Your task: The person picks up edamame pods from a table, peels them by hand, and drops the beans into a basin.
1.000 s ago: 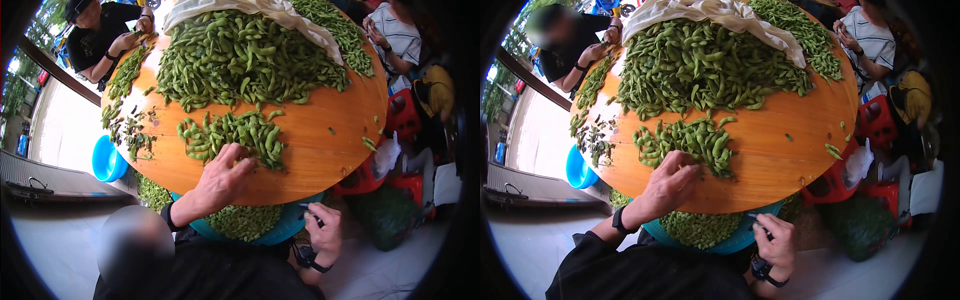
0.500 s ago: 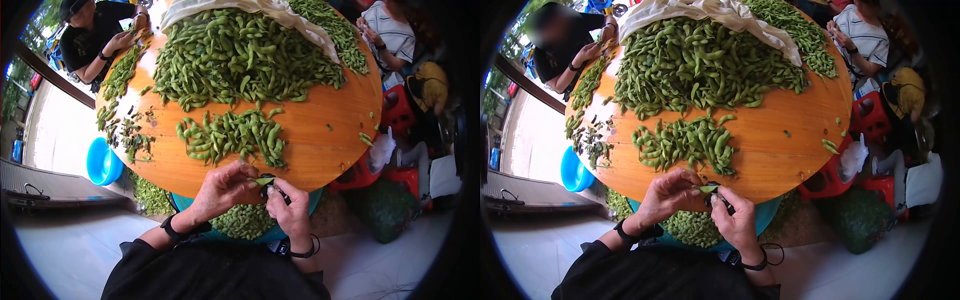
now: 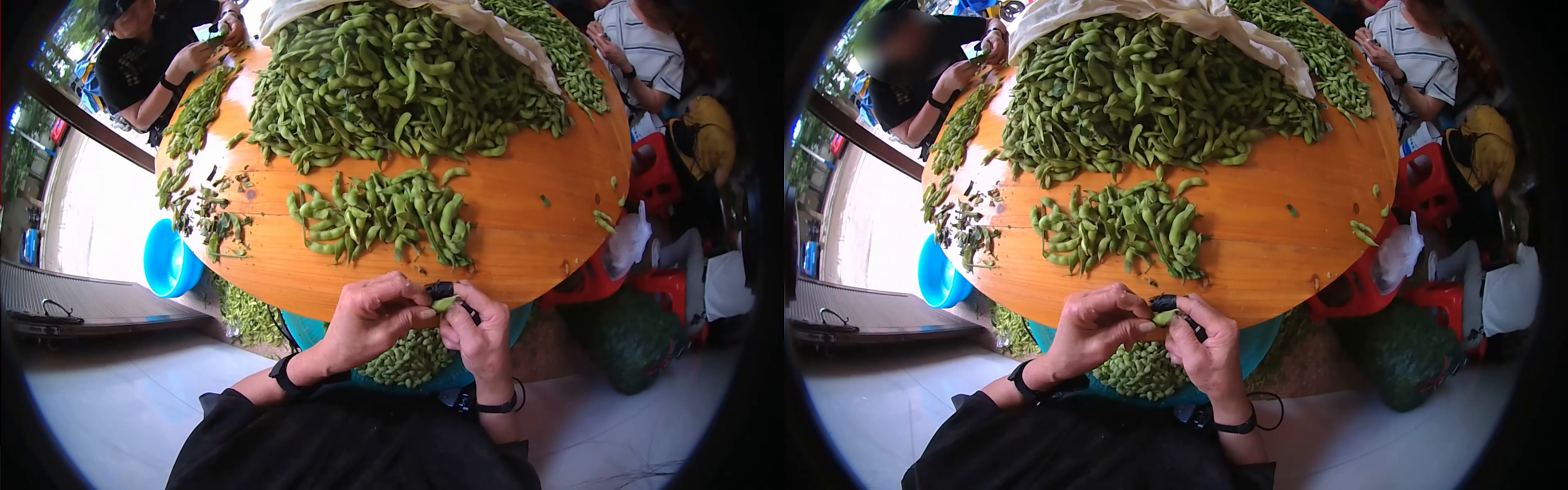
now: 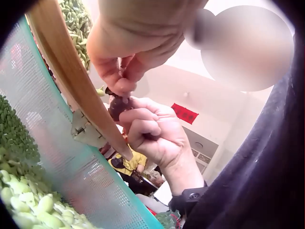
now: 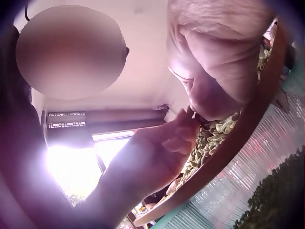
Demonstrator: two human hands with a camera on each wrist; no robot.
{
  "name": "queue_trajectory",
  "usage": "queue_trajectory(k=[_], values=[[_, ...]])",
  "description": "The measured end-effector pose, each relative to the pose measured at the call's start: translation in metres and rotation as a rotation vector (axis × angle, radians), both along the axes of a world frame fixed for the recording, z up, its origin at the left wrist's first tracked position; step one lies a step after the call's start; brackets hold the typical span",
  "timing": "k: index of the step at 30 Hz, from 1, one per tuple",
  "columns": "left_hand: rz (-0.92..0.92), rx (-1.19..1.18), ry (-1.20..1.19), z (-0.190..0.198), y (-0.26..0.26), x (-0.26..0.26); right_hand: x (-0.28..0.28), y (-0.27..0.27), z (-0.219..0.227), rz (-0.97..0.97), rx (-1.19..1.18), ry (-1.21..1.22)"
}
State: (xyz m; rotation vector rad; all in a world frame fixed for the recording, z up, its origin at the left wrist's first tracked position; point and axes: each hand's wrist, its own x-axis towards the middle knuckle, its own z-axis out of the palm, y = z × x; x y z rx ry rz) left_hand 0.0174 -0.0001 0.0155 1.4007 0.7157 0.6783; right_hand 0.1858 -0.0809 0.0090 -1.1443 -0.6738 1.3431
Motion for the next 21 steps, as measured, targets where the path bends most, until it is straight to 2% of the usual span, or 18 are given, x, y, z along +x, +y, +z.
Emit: queue_trajectory(k=[1,3,4,7,14,16,17,18,19,20,21], values=[[-0.002,0.0,0.001,0.001,-0.001,0.001,0.002,-0.001,-0.002,0.017,0.024,0.063],[0.062,-0.375,-0.149,0.002,-0.002,0.006,0.002,-0.003,-0.001,0.003,0.031,0.033],[0.061,-0.375,-0.149,0.0,-0.004,0.008,0.002,-0.004,0.0,-0.008,0.039,0.002],[0.12,0.276,0.013,-0.007,-0.007,0.013,0.005,-0.008,0.001,-0.001,0.015,-0.045],[0.114,0.392,0.025,-0.007,-0.007,0.012,0.005,-0.007,0.002,0.005,0.062,-0.1],[-0.015,-0.622,-0.285,-0.006,-0.003,0.006,0.011,-0.011,-0.008,0.033,0.121,0.245],[-0.077,-0.772,-0.426,-0.013,-0.003,0.006,0.014,-0.012,-0.01,0.031,0.118,0.247],[-0.078,-0.777,-0.423,-0.013,-0.002,0.007,0.016,-0.013,-0.012,0.068,0.142,0.365],[-0.176,-0.925,-0.526,-0.012,0.001,0.007,0.018,-0.013,-0.013,0.105,0.164,0.484],[-0.275,-1.071,-0.632,-0.012,0.001,0.008,0.02,-0.013,-0.013,0.102,0.157,0.486],[-0.293,-1.077,-0.66,-0.012,0.001,0.009,0.022,-0.011,-0.012,0.142,0.187,0.473]])
